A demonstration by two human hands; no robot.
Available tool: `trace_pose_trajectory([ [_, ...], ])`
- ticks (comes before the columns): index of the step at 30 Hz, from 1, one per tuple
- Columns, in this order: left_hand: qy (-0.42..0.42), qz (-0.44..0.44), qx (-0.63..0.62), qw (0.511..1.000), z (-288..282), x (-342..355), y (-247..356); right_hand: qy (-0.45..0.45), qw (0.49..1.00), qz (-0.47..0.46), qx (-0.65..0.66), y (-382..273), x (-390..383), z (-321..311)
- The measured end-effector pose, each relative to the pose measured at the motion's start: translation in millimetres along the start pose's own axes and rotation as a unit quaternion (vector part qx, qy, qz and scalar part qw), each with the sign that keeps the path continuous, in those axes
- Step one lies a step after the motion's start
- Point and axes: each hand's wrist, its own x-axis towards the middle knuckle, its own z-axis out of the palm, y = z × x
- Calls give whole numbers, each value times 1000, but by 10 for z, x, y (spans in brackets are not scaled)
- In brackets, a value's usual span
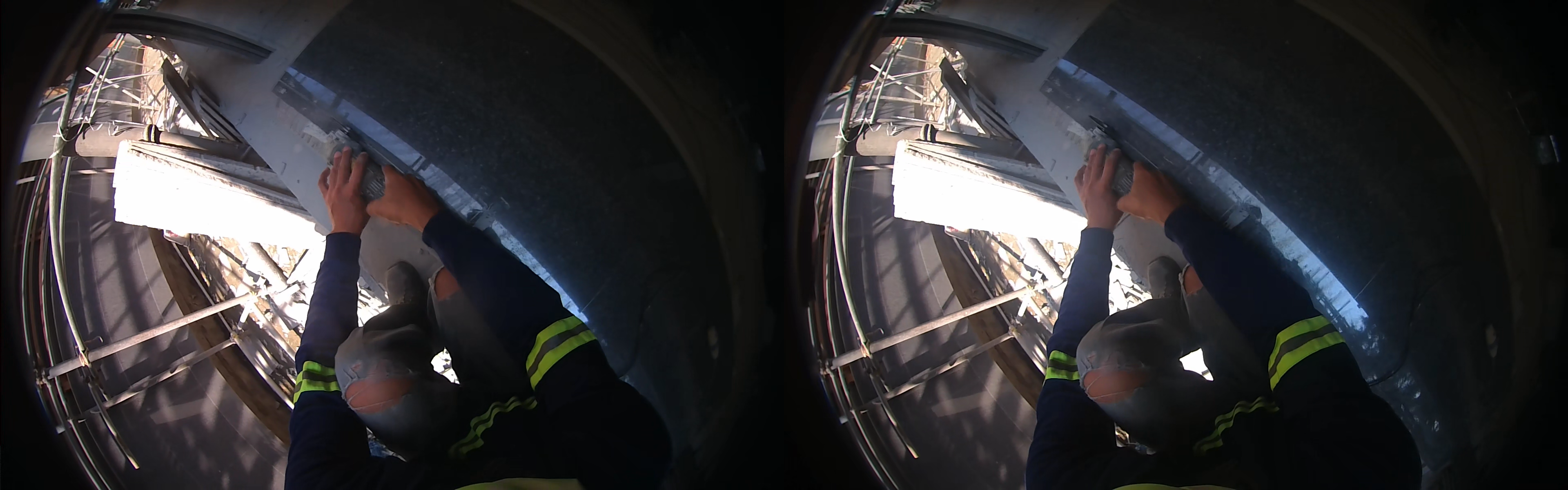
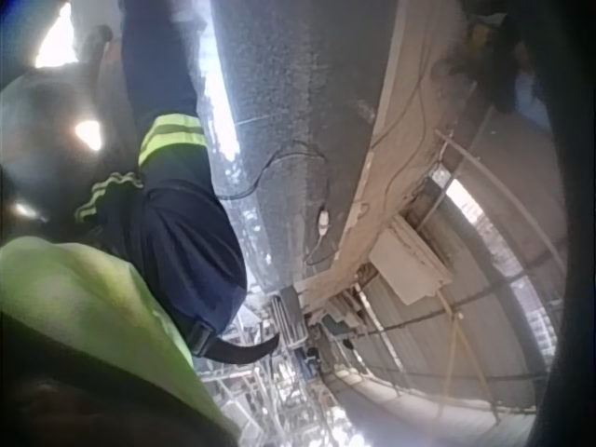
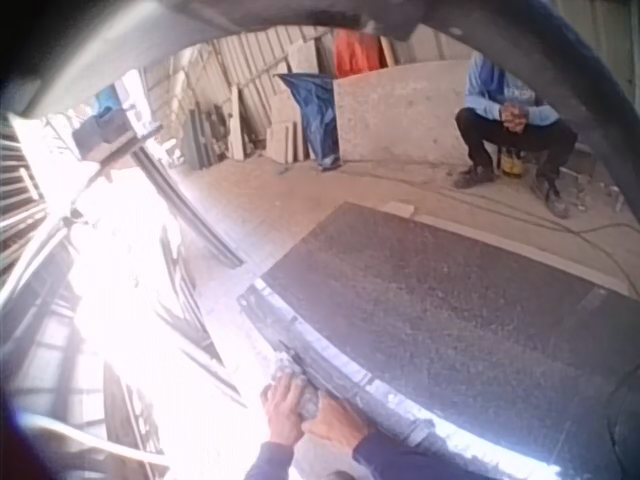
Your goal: The person uses an angle grinder to smooth a large, dark, curved surface. They move the tool back and forth along the surface while another person sits nearby observing.
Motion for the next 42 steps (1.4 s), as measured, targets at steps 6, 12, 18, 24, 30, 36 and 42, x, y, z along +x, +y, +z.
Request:
trace_pose_trajectory([
  [6,2,4,14,1000,-6,-17,71,9,999,-15,-46,75,-9,24],
  [12,7,8,17,1000,-34,-42,131,22,999,-28,-27,97,-117,-9],
  [18,3,8,18,1000,-63,-61,202,28,999,-35,-31,138,-171,-15],
  [24,3,9,23,1000,-85,-86,260,14,999,-25,-32,189,-190,-18],
  [30,-1,10,24,1000,-103,-126,304,38,998,-37,-31,234,-248,9],
  [36,3,13,25,1000,-90,-145,313,11,999,-11,-31,252,-264,-1],
  [42,1,19,23,1000,-89,-148,294,-6,1000,1,-13,228,-281,-27],
])
